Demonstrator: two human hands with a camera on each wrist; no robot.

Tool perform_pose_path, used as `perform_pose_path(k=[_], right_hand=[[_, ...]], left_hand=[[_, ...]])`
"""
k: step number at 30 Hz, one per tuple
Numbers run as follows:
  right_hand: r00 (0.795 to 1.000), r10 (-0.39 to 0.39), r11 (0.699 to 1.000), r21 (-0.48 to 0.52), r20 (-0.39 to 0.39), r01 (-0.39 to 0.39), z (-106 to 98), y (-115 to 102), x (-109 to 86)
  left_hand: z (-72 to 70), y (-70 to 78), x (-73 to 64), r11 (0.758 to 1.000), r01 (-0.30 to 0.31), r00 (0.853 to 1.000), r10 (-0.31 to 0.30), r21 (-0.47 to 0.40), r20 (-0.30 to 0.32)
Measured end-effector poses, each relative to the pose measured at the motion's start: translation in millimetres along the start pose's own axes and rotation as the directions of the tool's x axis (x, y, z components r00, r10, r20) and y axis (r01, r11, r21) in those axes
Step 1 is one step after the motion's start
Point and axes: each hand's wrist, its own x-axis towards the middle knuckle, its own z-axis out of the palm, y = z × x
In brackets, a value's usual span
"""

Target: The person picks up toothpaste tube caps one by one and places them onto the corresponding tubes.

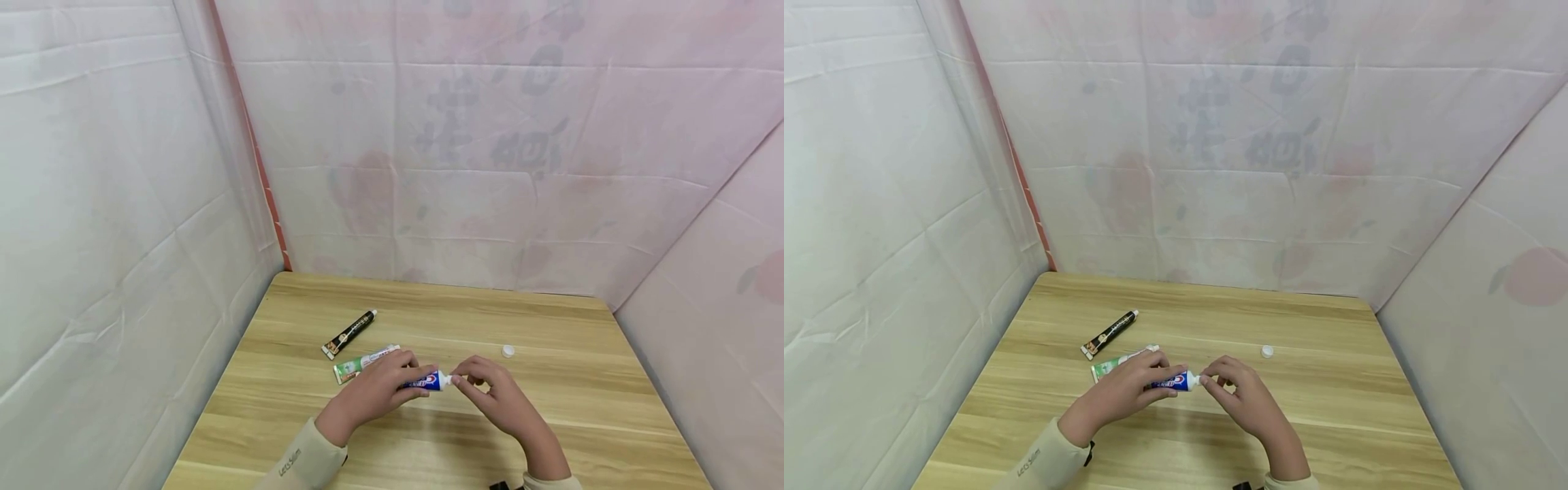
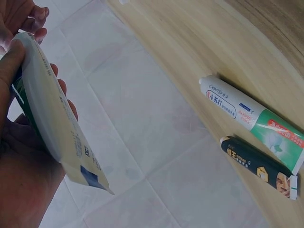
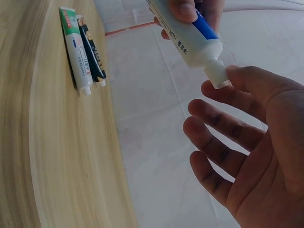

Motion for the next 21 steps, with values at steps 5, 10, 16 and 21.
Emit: perform_pose_path(k=[5, 10, 16, 21], right_hand=[[0.999, 0.033, 0.999, -0.004, 0.005, -0.033, -1.4, -0.5, -2.0], [0.999, 0.048, 0.999, -0.002, -0.017, -0.048, -3.8, -0.9, -4.4], [0.998, -0.036, 0.999, -0.023, -0.059, 0.035, -4.6, -4.4, -6.1], [0.991, -0.106, 0.994, -0.035, -0.087, 0.103, -3.8, -9.9, -5.8]], left_hand=[[-0.1, -0.4, -0.2, 1.000, -0.005, 1.000, 0.005, -0.005, -0.006], [-0.4, -0.4, 0.2, 1.000, 0.001, 1.000, -0.001, -0.010, -0.001], [0.5, -1.3, -0.8, 1.000, -0.014, 1.000, 0.014, -0.014, -0.007], [2.3, -1.8, -1.9, 0.999, -0.039, 0.999, 0.039, 0.004, -0.029]])
